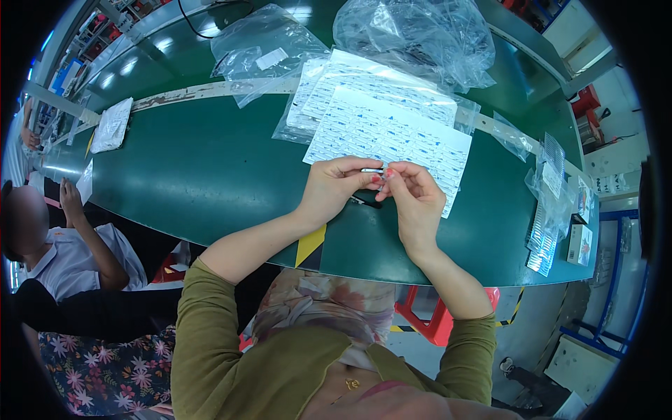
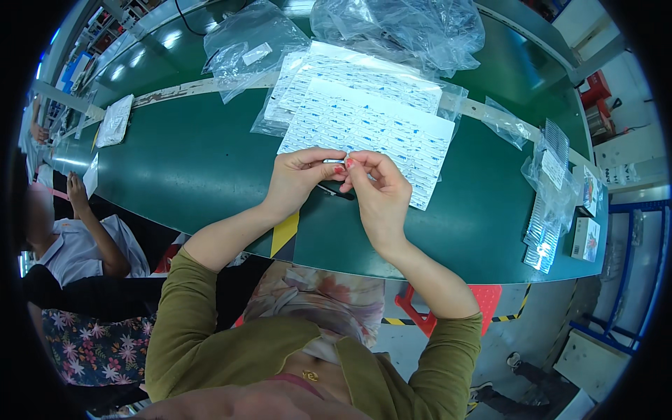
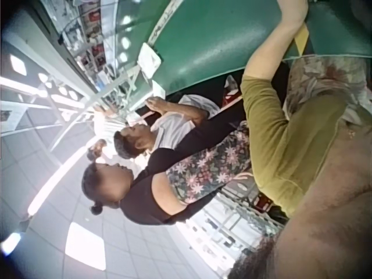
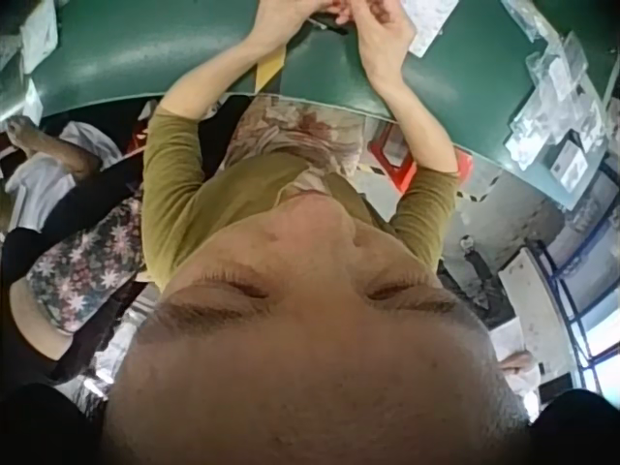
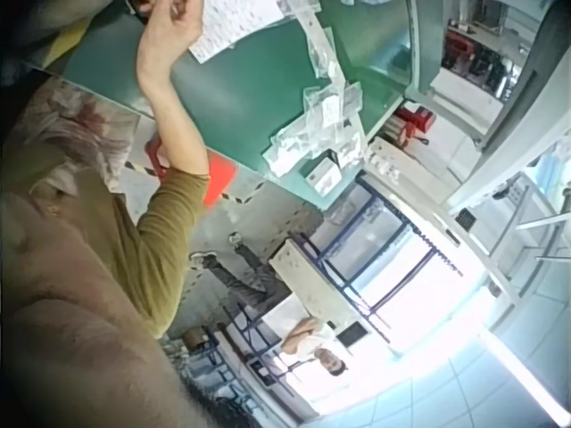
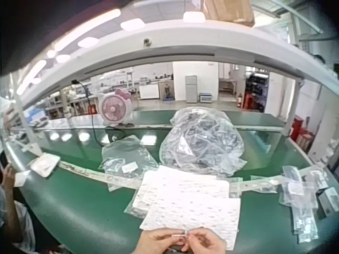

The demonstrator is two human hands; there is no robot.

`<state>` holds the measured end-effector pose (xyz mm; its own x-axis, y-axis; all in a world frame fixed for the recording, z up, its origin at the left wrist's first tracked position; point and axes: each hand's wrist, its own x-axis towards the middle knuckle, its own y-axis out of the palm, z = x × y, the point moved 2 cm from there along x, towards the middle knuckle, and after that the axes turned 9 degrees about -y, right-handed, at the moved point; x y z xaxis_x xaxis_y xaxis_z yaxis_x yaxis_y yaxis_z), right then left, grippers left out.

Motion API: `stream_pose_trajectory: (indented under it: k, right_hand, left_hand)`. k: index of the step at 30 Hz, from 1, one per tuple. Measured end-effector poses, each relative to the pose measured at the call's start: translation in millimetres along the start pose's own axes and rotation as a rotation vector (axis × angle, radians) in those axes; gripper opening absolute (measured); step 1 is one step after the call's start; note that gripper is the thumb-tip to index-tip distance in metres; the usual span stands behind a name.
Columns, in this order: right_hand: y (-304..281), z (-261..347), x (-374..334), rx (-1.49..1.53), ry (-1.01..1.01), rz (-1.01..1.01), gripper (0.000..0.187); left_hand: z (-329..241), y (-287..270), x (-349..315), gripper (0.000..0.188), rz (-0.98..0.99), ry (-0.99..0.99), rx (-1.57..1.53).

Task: Bagging small electronic components and label sheets at an assembly line station.

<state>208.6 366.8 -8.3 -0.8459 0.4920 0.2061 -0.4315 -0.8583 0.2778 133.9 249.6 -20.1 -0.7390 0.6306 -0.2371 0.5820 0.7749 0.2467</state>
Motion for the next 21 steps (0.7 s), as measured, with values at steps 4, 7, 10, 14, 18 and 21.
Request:
stream_pose_trajectory:
  k: [4,7,10,14,18,21]
  right_hand:
    - [0.5,0.2,-0.7,-0.004,0.001,0.002,0.01]
    - [0.1,0.3,-0.5,-0.013,-0.004,-0.003,0.01]
    - [0.5,0.1,-0.9,-0.022,-0.005,0.001,0.01]
    - [1.1,0.5,-0.8,-0.029,-0.008,-0.006,0.011]
    - [1.1,0.2,-1.3,-0.028,-0.008,-0.005,0.01]
    - [1.4,0.4,-1.5,-0.027,-0.012,-0.007,0.01]
  left_hand:
    - [0.3,-0.4,-0.1,0.02,-0.004,0.007,-0.01]
    - [0.1,0.1,-0.2,0.02,-0.003,0.013,-0.009]
    - [0.7,-0.5,-0.4,0.02,-0.004,0.018,-0.018]
    - [1.7,-0.9,0.5,0.02,-0.008,0.006,-0.021]
    - [3.7,-1.7,0.6,0.02,-0.007,0.032,-0.013]
    - [2.1,-0.9,0.2,0.02,0.001,0.041,0.015]
